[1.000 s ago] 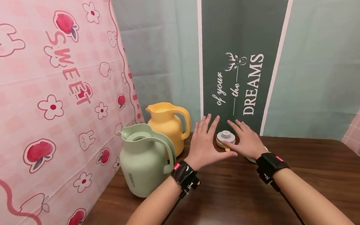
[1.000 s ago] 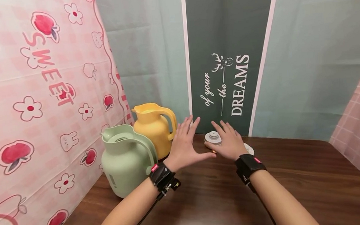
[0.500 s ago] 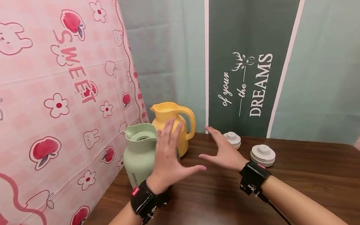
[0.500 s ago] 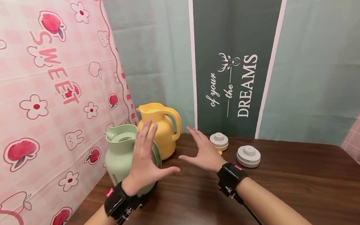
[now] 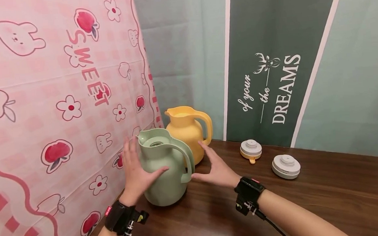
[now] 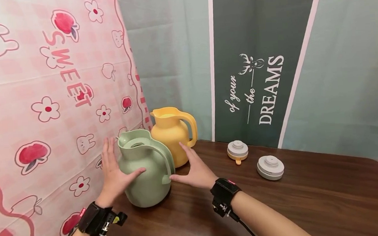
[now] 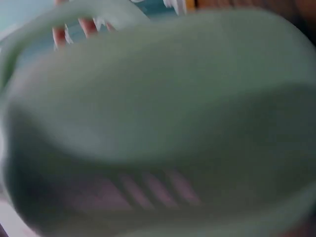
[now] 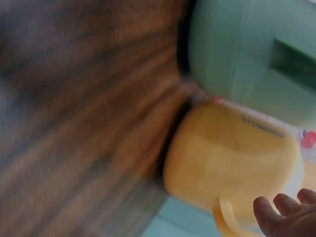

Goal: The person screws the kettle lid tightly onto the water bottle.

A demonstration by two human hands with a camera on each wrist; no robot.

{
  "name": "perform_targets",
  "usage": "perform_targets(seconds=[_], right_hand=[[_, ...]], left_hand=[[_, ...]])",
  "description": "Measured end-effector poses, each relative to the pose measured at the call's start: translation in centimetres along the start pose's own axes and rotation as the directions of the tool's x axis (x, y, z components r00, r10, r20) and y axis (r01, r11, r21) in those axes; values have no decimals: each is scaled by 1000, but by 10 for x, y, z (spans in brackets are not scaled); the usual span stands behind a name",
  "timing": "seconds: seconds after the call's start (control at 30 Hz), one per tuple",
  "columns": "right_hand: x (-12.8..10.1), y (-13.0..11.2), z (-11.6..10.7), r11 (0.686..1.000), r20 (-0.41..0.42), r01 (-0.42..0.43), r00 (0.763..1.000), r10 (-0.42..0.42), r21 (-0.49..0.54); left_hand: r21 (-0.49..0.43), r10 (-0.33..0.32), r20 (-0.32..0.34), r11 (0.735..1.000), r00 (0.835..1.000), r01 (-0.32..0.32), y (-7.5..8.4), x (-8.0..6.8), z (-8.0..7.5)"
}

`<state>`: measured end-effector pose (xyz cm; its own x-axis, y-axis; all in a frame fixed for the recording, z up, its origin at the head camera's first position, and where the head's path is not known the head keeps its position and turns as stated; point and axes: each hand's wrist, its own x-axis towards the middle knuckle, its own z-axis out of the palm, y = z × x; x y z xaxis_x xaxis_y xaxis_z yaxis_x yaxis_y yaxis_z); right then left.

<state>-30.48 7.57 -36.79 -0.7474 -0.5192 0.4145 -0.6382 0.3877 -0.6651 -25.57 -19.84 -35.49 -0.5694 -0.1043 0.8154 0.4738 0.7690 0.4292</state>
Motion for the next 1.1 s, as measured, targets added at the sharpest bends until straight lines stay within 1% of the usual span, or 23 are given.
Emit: perform_targets(seconds=[0.03,0.07,0.1,0.13,0.2,0.3,0.37,0.4,0.5,0.6,0.73,0.8,0.83,0.9,0.97,1.03,1.1], right_hand=[[0,-1,3,1000,12,-2,1000,2,16],[1,-1,6,999,25,-2,1000,1,40],[1,-2,8,998,35,-2,999,0,62],[1,-3,10,996,43,-5,999,1,86],[2,-4,14,990,49,-2,999,-5,138],[5,-4,18,980,44,-20,999,11,198],[6,-3,19,974,38,-31,999,24,224],[6,-2,20,972,35,-33,999,26,232],[7,-1,23,970,41,-26,999,16,243],[7,1,27,962,79,-22,997,0,272],[5,2,33,953,148,-50,989,5,300],[6,1,36,952,165,-50,986,-1,303],[6,0,37,950,171,-53,985,0,308],[8,0,39,945,170,-51,986,-5,322],[9,0,40,939,169,-51,986,-8,339],[8,0,40,934,171,-65,985,4,350],[7,0,40,929,178,-78,984,14,363]], left_hand=[[-11,-63,25,998,998,63,-6,-2,-2],[-24,-112,48,993,993,113,-11,-5,-3],[-48,-158,79,986,984,162,-17,-7,-3],[-70,-204,115,975,972,212,-20,-10,-3],[-116,-269,193,948,944,295,-26,-15,-1],[-175,-321,296,908,899,382,-31,-20,3],[-206,-336,337,885,879,417,-31,-22,5],[-226,-338,350,875,874,428,-31,-23,5],[-269,-334,377,853,864,448,-30,-23,5],[-308,-328,400,832,856,462,-31,-23,3],[-319,-331,418,818,846,478,-34,-24,-1],[-322,-332,414,818,848,477,-37,-26,-2],[-322,-329,409,821,851,472,-38,-26,-3],[-317,-319,396,833,861,454,-39,-28,-4],[-312,-312,388,841,867,442,-40,-29,-4],[-302,-314,386,845,867,441,-39,-30,-5],[-286,-322,389,849,863,445,-37,-32,-5]])
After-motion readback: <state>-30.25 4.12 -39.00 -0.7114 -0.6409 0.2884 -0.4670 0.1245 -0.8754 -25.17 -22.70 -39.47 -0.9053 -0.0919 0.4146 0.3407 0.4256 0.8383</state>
